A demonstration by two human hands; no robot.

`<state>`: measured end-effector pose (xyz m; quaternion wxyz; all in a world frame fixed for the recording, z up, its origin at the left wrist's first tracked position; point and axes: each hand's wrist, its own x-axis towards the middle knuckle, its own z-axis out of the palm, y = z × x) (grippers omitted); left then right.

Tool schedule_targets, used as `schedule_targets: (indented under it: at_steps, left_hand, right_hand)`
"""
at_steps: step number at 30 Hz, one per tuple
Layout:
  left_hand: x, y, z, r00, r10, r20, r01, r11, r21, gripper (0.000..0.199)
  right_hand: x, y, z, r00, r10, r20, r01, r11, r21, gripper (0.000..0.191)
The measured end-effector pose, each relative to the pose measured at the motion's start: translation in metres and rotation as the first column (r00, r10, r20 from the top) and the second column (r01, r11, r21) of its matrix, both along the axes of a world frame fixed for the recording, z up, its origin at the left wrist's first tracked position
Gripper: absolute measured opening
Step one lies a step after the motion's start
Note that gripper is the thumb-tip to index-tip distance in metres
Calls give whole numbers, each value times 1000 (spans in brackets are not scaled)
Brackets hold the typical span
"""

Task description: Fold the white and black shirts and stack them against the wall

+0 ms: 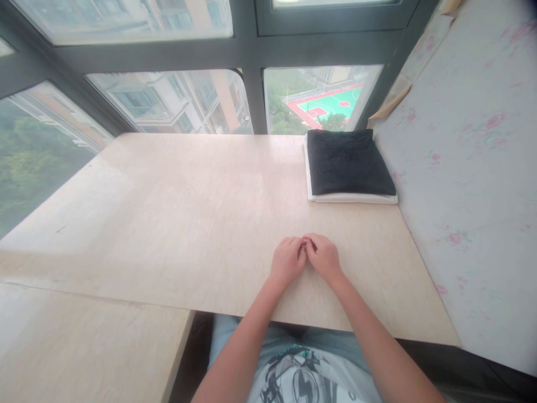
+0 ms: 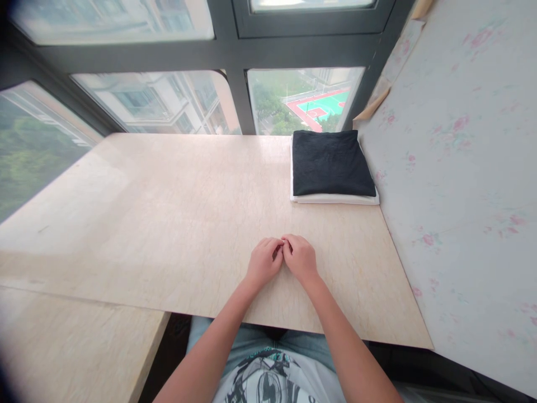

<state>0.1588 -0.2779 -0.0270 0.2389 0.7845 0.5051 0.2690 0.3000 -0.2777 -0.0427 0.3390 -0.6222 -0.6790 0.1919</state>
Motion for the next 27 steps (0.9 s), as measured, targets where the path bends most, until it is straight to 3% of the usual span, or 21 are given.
schedule_targets:
  at_steps: [4, 7, 10, 12, 15, 19, 23, 25, 27]
  left_hand:
    - [-10, 6, 5, 999, -34, -2, 34, 999, -15, 18]
    - [-27, 18, 9, 1000, -16, -25, 16, 1000, -11, 19]
    - [-45, 33, 10, 997, 41, -61, -42, 999, -13, 19]
    - [-52, 42, 10, 994, 73, -76, -75, 997, -23, 21]
    - [-56, 49, 8, 993, 85, -86, -88, 996, -32, 22]
    - [-57, 52, 5, 991, 111, -71, -114, 993, -38, 22]
    - [-60, 53, 3, 989, 138, -54, -140, 989, -49, 22]
    - [-61, 54, 2, 989, 139, -47, -142, 988, -59, 21]
    - [-61, 55, 1, 988, 148, -39, -150, 986, -71, 21]
  right_hand:
    - [-1, -2, 4, 994, -4, -108, -2, 999, -54, 28]
    - [8, 3, 11, 927, -21, -376, -53, 981, -186, 26]
    - [33, 26, 23, 817, -82, -571, -75, 966, -247, 30]
    - [57, 55, 36, 816, -113, -567, -5, 979, -202, 33]
    - [97, 116, 58, 888, -176, -425, 156, 984, -81, 34]
    - [135, 206, 78, 940, -332, -84, 336, 941, 37, 29]
    - [145, 271, 72, 866, -449, 220, 465, 885, -20, 43]
    - [143, 288, 64, 814, -477, 332, 529, 845, -83, 47]
    - [140, 296, 57, 779, -477, 406, 560, 821, -109, 35]
